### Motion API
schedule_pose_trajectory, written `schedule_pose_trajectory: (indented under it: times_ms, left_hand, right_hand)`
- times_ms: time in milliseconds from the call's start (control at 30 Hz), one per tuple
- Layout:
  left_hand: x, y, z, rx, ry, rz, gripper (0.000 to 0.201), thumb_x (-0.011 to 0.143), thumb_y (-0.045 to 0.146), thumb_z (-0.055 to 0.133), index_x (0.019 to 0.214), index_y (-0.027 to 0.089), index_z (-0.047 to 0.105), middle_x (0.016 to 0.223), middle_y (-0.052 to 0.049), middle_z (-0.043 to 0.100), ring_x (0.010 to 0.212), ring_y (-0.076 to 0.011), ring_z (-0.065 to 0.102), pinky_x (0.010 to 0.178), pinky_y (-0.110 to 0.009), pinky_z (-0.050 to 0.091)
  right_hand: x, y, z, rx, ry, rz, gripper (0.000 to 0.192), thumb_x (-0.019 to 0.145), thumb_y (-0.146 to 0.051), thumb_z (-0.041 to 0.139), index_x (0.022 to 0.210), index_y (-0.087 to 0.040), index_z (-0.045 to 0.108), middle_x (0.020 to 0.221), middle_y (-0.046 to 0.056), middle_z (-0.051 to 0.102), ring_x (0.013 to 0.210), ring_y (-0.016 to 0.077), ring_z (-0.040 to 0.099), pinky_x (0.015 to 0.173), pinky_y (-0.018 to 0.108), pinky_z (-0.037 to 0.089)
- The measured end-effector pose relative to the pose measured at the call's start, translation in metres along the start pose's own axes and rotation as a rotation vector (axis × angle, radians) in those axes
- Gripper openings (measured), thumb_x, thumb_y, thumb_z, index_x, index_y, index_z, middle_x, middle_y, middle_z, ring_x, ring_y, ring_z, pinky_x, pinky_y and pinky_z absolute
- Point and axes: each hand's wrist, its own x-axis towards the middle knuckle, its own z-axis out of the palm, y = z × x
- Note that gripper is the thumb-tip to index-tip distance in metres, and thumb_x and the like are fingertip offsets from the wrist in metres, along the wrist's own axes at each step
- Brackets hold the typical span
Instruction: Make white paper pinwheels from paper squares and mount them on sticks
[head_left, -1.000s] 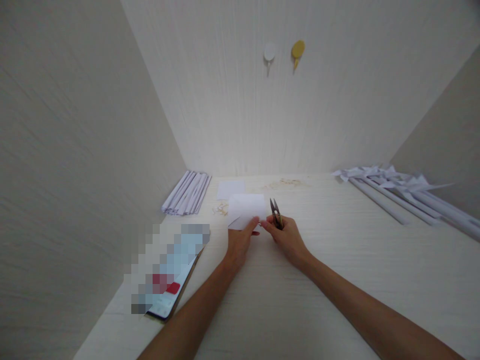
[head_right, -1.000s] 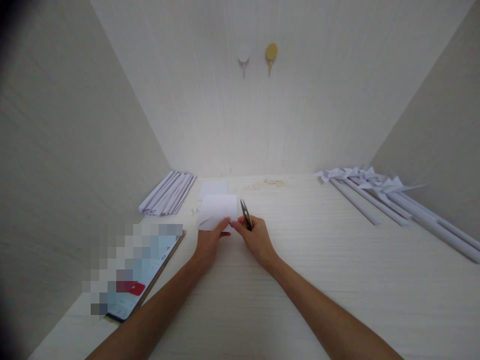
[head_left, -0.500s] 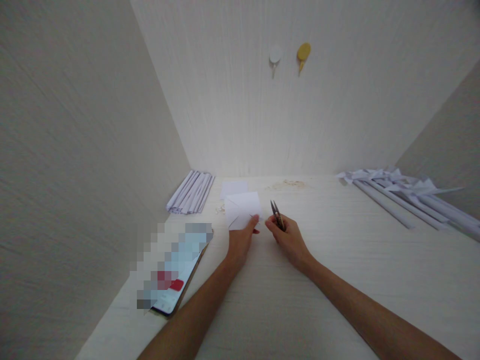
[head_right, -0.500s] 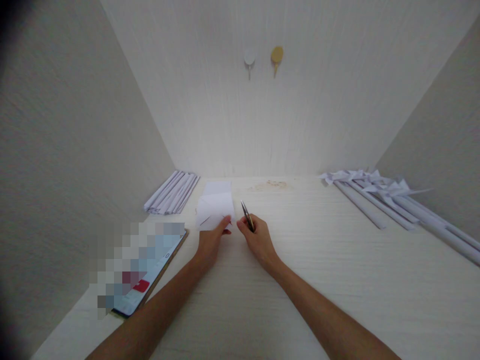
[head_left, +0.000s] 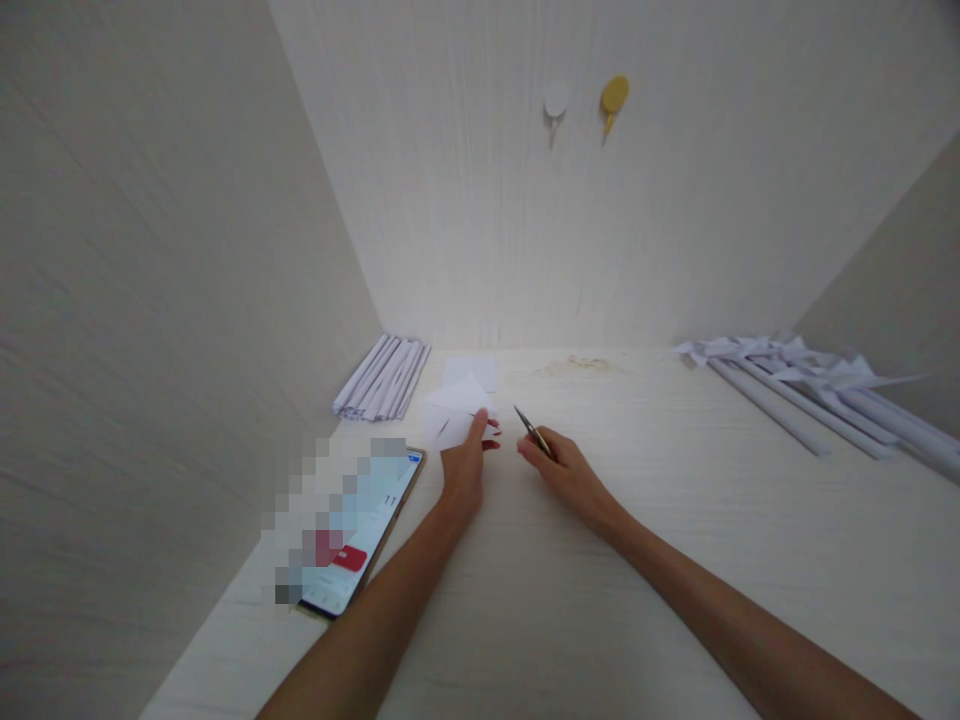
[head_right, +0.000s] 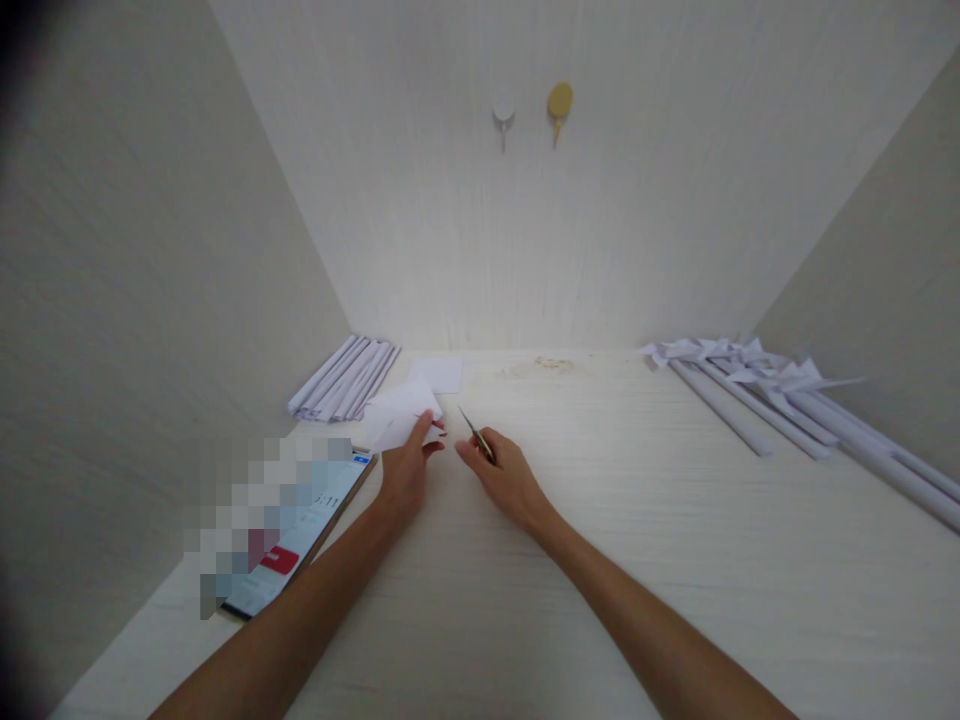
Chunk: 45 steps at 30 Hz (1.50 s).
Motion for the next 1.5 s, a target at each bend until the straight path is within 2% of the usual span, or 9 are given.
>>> schedule_pose_trajectory:
  times_ms: [133, 367, 1100, 1500]
  left_hand:
    - [-0.0008, 0.0014, 0.0009, -0.050, -0.029, -0.010, 0.014, 0.061, 0.029, 0.059, 0.065, 0.016, 0.056, 0.062, 0.001, 0.057, 0.061, -0.0107, 0.055, 0.050, -0.020, 0.043]
    - [-0.0030, -0.0006, 0.0019, -0.100, -0.086, -0.046, 0.015, 0.061, 0.028, 0.060, 0.067, 0.014, 0.057, 0.063, 0.000, 0.061, 0.064, -0.0130, 0.059, 0.060, -0.026, 0.046]
    - [-0.0045, -0.0031, 0.0031, -0.143, -0.092, -0.081, 0.014, 0.061, 0.022, 0.061, 0.070, 0.012, 0.055, 0.062, 0.000, 0.061, 0.059, -0.0120, 0.061, 0.056, -0.023, 0.049]
    - [-0.0046, -0.0022, 0.0026, -0.091, -0.089, -0.087, 0.014, 0.060, 0.024, 0.061, 0.068, 0.013, 0.055, 0.064, -0.001, 0.062, 0.061, -0.0130, 0.061, 0.053, -0.022, 0.048]
  right_hand:
    - [-0.0022, 0.0030, 0.0003, 0.033, -0.080, 0.011, 0.039, 0.083, -0.042, 0.023, 0.065, -0.018, 0.048, 0.051, -0.004, 0.034, 0.047, 0.0096, 0.033, 0.044, 0.021, 0.025]
    - [-0.0036, 0.0024, 0.0016, -0.024, -0.126, 0.016, 0.039, 0.083, -0.042, 0.024, 0.058, -0.018, 0.040, 0.050, -0.004, 0.035, 0.046, 0.0096, 0.032, 0.044, 0.021, 0.024]
    - [-0.0034, -0.0011, 0.0021, -0.176, -0.057, -0.027, 0.039, 0.084, -0.036, 0.021, 0.053, -0.019, 0.036, 0.049, -0.002, 0.038, 0.047, 0.0108, 0.035, 0.047, 0.023, 0.027]
    - [-0.0046, -0.0041, 0.0035, -0.283, -0.003, -0.046, 0.038, 0.083, -0.035, 0.020, 0.051, -0.020, 0.034, 0.048, -0.001, 0.040, 0.048, 0.0121, 0.038, 0.048, 0.024, 0.028]
